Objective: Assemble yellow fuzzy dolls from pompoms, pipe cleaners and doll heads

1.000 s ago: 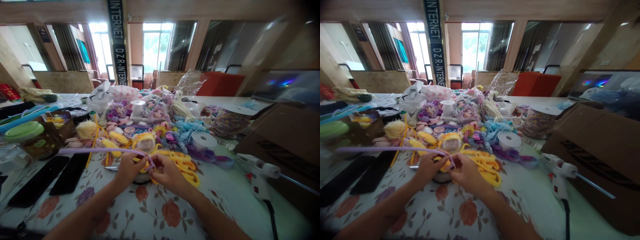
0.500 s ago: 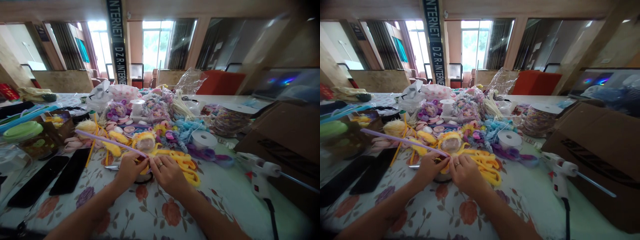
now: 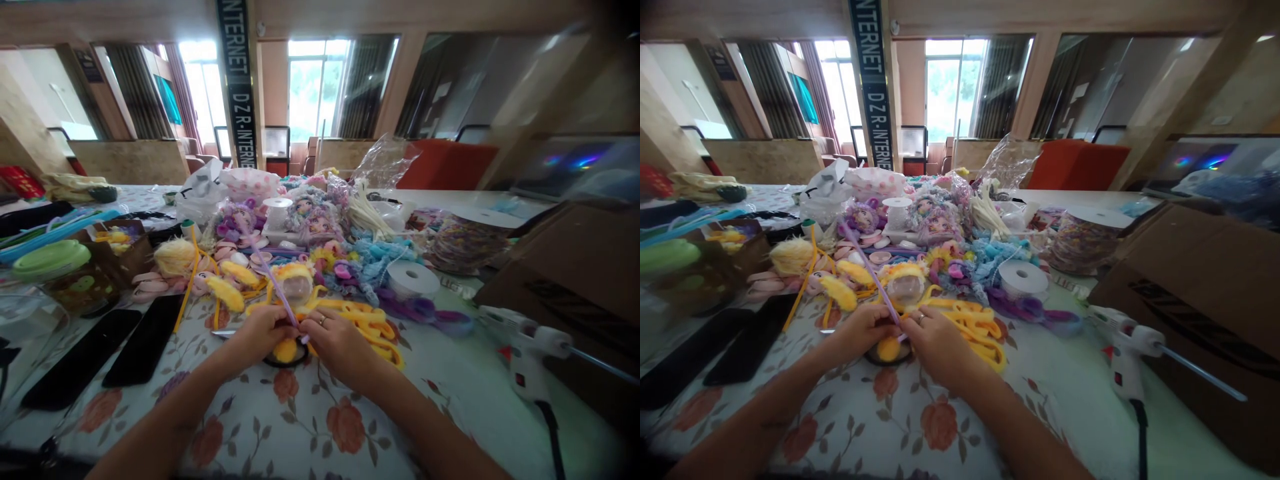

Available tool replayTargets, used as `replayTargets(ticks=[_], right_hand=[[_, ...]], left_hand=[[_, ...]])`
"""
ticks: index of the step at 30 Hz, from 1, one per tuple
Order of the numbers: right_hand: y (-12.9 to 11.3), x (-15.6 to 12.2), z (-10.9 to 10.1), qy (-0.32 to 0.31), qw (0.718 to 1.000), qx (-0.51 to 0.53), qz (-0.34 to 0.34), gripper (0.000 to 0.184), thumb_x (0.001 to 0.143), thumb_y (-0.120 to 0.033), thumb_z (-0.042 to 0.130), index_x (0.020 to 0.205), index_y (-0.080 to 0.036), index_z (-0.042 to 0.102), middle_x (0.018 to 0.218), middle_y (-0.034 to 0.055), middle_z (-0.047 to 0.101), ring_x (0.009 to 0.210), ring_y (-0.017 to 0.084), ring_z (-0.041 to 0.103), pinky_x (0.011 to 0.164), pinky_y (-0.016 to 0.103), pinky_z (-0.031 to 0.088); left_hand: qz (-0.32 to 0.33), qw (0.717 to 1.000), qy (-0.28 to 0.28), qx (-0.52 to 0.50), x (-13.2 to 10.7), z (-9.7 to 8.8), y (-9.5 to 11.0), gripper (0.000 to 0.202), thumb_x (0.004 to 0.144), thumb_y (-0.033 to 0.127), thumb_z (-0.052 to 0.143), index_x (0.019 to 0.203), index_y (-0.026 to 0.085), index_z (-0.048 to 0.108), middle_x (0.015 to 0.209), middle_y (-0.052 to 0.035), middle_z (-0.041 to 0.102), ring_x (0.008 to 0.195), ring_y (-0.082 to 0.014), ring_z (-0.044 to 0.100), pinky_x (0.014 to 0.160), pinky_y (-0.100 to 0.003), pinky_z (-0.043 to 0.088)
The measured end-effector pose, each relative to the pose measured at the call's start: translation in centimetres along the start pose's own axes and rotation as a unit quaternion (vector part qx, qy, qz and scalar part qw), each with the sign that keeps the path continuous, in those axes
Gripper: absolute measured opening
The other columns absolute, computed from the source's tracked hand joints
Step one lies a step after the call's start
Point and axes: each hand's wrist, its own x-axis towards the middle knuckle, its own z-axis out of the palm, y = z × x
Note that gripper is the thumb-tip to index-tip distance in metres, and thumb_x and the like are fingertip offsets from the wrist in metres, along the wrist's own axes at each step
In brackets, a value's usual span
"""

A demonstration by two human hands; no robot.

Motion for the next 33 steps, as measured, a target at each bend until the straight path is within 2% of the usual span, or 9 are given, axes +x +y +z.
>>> replayTargets(ticks=[2, 4, 10, 13, 16, 20, 25, 30, 33], right_hand=[[0.1, 0.0, -0.2, -0.001, 0.987, 0.125, 0.104, 0.021, 0.09, -0.019, 0.043, 0.073, -0.016, 0.056, 0.07, 0.0045, 0.056, 0.066, 0.016, 0.049, 0.059, 0.028, 0.039], [0.1, 0.0, -0.6, -0.012, 0.939, 0.269, 0.213, 0.022, 0.086, -0.027, 0.051, 0.067, -0.017, 0.055, 0.063, 0.0007, 0.052, 0.059, 0.013, 0.045, 0.055, 0.026, 0.035], [-0.4, 0.3, -1.1, 0.011, 0.665, 0.632, 0.397, 0.019, 0.07, -0.031, 0.07, 0.066, -0.015, 0.061, 0.061, 0.0001, 0.059, 0.057, 0.01, 0.05, 0.058, 0.024, 0.038], [-0.8, 0.4, -0.8, 0.026, 0.605, 0.679, 0.415, 0.019, 0.069, -0.031, 0.071, 0.067, -0.014, 0.062, 0.061, 0.0007, 0.061, 0.055, 0.009, 0.051, 0.056, 0.023, 0.04], [-1.0, 0.6, -0.4, 0.073, 0.644, 0.648, 0.4, 0.018, 0.072, -0.032, 0.07, 0.07, -0.015, 0.063, 0.064, 0.0006, 0.061, 0.059, 0.01, 0.054, 0.058, 0.023, 0.043], [-1.0, 0.7, 0.2, 0.145, 0.771, 0.517, 0.342, 0.015, 0.078, -0.032, 0.065, 0.075, -0.017, 0.064, 0.063, -0.001, 0.061, 0.058, 0.012, 0.054, 0.056, 0.024, 0.044], [-0.8, 0.2, 0.8, 0.208, 0.928, 0.231, 0.207, 0.008, 0.083, -0.021, 0.06, 0.08, -0.02, 0.067, 0.072, 0.0029, 0.067, 0.067, 0.015, 0.061, 0.062, 0.026, 0.047], [-0.4, 0.0, 0.9, 0.235, 0.967, 0.084, 0.055, 0.01, 0.086, -0.012, 0.054, 0.086, -0.019, 0.061, 0.078, 0.0053, 0.068, 0.073, 0.017, 0.06, 0.071, 0.03, 0.048], [-0.5, 0.0, 0.8, 0.218, 0.972, 0.068, 0.058, 0.012, 0.088, -0.012, 0.049, 0.083, -0.019, 0.058, 0.076, 0.0056, 0.065, 0.072, 0.018, 0.057, 0.071, 0.032, 0.046]], left_hand=[[0.026, 1.0, 0.004, 0.01, -0.1, 0.2, 0.1, 0.011, 0.077, 0.02, 0.057, 0.077, 0.013, 0.065, 0.075, -0.002, 0.065, 0.073, -0.0157, 0.057, 0.067, -0.024, 0.042], [0.057, 0.998, 0.014, 0.002, -0.1, 0.4, 0.2, 0.01, 0.079, 0.022, 0.057, 0.079, 0.014, 0.064, 0.078, -0.0018, 0.064, 0.076, -0.0155, 0.056, 0.069, -0.024, 0.042], [0.085, 0.986, 0.045, -0.136, -0.4, 1.4, 0.2, 0.012, 0.082, 0.027, 0.058, 0.08, 0.015, 0.059, 0.077, -0.0016, 0.06, 0.073, -0.0141, 0.055, 0.068, -0.024, 0.042], [0.07, 0.967, 0.071, -0.233, -0.4, 2.2, 0.5, 0.017, 0.082, 0.032, 0.059, 0.081, 0.015, 0.057, 0.076, -0.0018, 0.059, 0.074, -0.0141, 0.055, 0.07, -0.025, 0.044], [0.011, 0.933, 0.086, -0.348, -0.4, 3.1, 0.6, 0.024, 0.08, 0.037, 0.063, 0.08, 0.014, 0.056, 0.074, -0.0021, 0.059, 0.071, -0.0136, 0.055, 0.07, -0.025, 0.045], [-0.046, 0.879, 0.089, -0.467, -0.4, 3.8, 0.3, 0.026, 0.078, 0.035, 0.067, 0.083, 0.012, 0.057, 0.077, -0.0029, 0.061, 0.071, -0.0109, 0.055, 0.068, -0.022, 0.044], [-0.089, 0.83, 0.091, -0.543, -0.5, 4.1, 0.0, 0.023, 0.076, 0.031, 0.07, 0.085, 0.012, 0.061, 0.076, -0.0026, 0.06, 0.069, -0.0095, 0.055, 0.064, -0.019, 0.044], [-0.104, 0.818, 0.067, -0.561, -0.7, 4.2, 0.1, 0.021, 0.076, 0.032, 0.07, 0.083, 0.013, 0.063, 0.076, -0.0035, 0.062, 0.068, -0.0113, 0.057, 0.065, -0.023, 0.046], [-0.084, 0.855, 0.059, -0.509, -0.5, 3.7, 0.0, 0.02, 0.076, 0.032, 0.069, 0.082, 0.013, 0.065, 0.079, -0.0039, 0.064, 0.072, -0.0117, 0.058, 0.069, -0.022, 0.045]])
